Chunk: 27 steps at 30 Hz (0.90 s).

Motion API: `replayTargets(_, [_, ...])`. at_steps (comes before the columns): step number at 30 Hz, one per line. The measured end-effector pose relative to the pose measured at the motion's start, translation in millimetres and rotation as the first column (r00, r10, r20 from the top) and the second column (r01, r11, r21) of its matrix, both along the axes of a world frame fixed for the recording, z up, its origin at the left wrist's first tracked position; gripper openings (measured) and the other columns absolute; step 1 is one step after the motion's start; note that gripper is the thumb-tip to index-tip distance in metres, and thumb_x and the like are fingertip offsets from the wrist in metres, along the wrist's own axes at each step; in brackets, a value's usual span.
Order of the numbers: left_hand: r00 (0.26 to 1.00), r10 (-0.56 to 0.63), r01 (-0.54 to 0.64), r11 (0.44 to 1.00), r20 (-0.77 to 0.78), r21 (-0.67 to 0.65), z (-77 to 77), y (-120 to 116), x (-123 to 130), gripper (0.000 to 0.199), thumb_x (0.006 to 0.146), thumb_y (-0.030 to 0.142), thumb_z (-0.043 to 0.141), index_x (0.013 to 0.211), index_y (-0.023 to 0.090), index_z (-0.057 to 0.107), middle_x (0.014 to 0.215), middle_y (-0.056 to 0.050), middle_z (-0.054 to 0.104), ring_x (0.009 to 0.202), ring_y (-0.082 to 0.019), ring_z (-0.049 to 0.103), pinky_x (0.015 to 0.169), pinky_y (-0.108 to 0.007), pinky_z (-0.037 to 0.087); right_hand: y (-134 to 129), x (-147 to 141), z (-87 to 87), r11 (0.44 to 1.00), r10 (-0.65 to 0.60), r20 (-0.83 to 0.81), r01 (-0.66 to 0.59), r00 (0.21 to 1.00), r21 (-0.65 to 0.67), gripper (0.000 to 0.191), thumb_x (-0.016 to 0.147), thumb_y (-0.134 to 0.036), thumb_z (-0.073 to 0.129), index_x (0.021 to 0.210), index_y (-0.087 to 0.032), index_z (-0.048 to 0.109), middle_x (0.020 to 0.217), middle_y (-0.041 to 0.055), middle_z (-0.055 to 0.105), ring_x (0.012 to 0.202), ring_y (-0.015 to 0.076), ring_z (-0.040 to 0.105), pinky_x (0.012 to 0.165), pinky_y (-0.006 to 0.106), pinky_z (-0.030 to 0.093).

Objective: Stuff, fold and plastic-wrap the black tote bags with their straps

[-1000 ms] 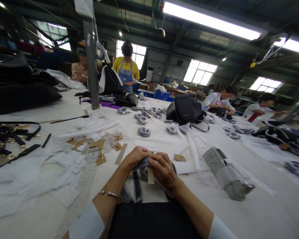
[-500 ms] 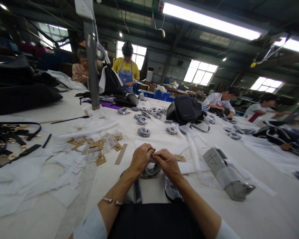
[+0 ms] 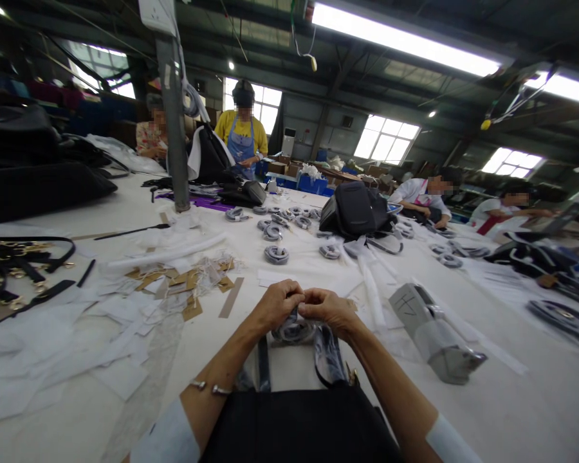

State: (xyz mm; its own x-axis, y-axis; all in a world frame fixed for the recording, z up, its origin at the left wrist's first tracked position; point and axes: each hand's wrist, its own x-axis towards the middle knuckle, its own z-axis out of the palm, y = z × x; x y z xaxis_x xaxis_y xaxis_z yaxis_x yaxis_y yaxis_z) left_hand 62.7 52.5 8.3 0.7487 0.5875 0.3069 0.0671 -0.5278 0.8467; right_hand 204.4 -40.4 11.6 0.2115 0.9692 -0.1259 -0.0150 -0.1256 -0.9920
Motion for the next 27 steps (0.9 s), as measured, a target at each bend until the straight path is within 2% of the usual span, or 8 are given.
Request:
replayTargets(5, [0.98, -0.193, 0.188, 0.978, -0.054, -0.088, 4.5, 8.2, -11.1, 0.028, 0.083, 0.04, 0.049, 0.086, 0.016, 0.063, 0.081, -0.001, 0.062, 0.077, -0.015, 0.054, 0.071, -0.024, 0.042, 0.5, 1.5, -1.6, 0.997, -0.045, 0.035, 0.047, 0.998, -0.065, 0.031, 0.046, -0.031, 0.088, 0.062, -0.015, 0.066, 0.054, -0.0046, 0.059, 0.051, 0.0079, 0.048, 0.055, 0.023, 0.039])
replayTargets(7, [0.968, -0.218, 0.205, 0.973, -0.124, -0.104, 4.1, 14.3, -17.2, 0.033, 0.081, 0.044, 0.053, 0.095, 0.016, 0.061, 0.084, -0.001, 0.063, 0.076, -0.015, 0.054, 0.068, -0.024, 0.042, 1.7, 1.8, -3.8, 0.996, -0.072, 0.044, 0.074, 0.996, -0.047, 0.032, 0.046, -0.033, 0.088, 0.058, -0.016, 0.064, 0.052, -0.0049, 0.058, 0.05, 0.0073, 0.046, 0.052, 0.022, 0.035])
replayTargets(12, [0.921, -0.137, 0.113, 0.99, -0.364, -0.087, 1.5, 18.8, -20.5, 0.027, 0.07, 0.04, 0.06, 0.083, 0.017, 0.063, 0.075, 0.0, 0.061, 0.07, -0.016, 0.054, 0.058, -0.024, 0.037, 4.3, 0.5, -5.0, 0.993, -0.118, 0.097, 0.114, 0.988, 0.039, 0.031, 0.05, -0.037, 0.086, 0.061, -0.016, 0.067, 0.058, -0.0024, 0.062, 0.055, 0.0105, 0.05, 0.056, 0.025, 0.038])
replayTargets(15, [0.944, -0.083, 0.021, 0.981, -0.318, -0.194, -2.1, 14.6, -13.2, 0.021, 0.066, 0.033, 0.059, 0.077, 0.016, 0.062, 0.069, 0.001, 0.06, 0.066, -0.015, 0.052, 0.056, -0.024, 0.035, 4.9, -1.5, -6.3, 0.985, -0.139, 0.148, 0.122, 0.979, 0.122, 0.028, 0.055, -0.037, 0.083, 0.065, -0.016, 0.067, 0.06, -0.0024, 0.063, 0.057, 0.0113, 0.05, 0.058, 0.026, 0.039])
replayTargets(18, [0.973, -0.062, -0.018, 0.939, -0.221, -0.343, -10.0, 12.3, -5.1, 0.017, 0.062, 0.029, 0.06, 0.072, 0.016, 0.058, 0.062, 0.003, 0.056, 0.06, -0.013, 0.049, 0.054, -0.024, 0.034, 5.5, -4.3, -10.7, 0.971, -0.189, 0.212, 0.151, 0.959, 0.183, 0.023, 0.061, -0.035, 0.079, 0.068, -0.017, 0.067, 0.062, -0.0024, 0.062, 0.059, 0.0122, 0.051, 0.059, 0.026, 0.039])
replayTargets(21, [0.986, -0.03, -0.039, 0.917, -0.166, -0.398, -20.0, 13.5, 0.5, 0.014, 0.06, 0.028, 0.059, 0.068, 0.017, 0.054, 0.058, 0.005, 0.052, 0.055, -0.011, 0.045, 0.051, -0.023, 0.031, 5.8, -8.3, -17.3, 0.943, -0.287, 0.337, 0.203, 0.897, 0.264, 0.015, 0.066, -0.031, 0.074, 0.068, -0.018, 0.066, 0.062, -0.0021, 0.062, 0.06, 0.0134, 0.051, 0.059, 0.026, 0.04])
replayTargets(24, [0.992, -0.012, -0.042, 0.912, -0.129, -0.409, -28.0, 16.0, 3.1, 0.014, 0.059, 0.027, 0.059, 0.067, 0.018, 0.052, 0.056, 0.006, 0.05, 0.053, -0.01, 0.041, 0.05, -0.023, 0.027, 4.6, -10.6, -25.2, 0.887, -0.413, 0.485, 0.219, 0.771, 0.407, 0.008, 0.072, -0.027, 0.069, 0.069, -0.02, 0.067, 0.067, -0.0004, 0.064, 0.066, 0.016, 0.055, 0.064, 0.028, 0.043])
replayTargets(27, [0.996, -0.019, -0.022, 0.902, -0.092, -0.432, -33.7, 18.0, 4.2, 0.015, 0.056, 0.025, 0.06, 0.067, 0.017, 0.053, 0.055, 0.006, 0.049, 0.053, -0.01, 0.04, 0.05, -0.022, 0.027, 1.3, -7.9, -32.1, 0.82, -0.481, 0.601, 0.085, 0.638, 0.566, 0.006, 0.078, -0.023, 0.066, 0.072, -0.022, 0.069, 0.072, 0.0015, 0.067, 0.074, 0.0189, 0.059, 0.071, 0.032, 0.046])
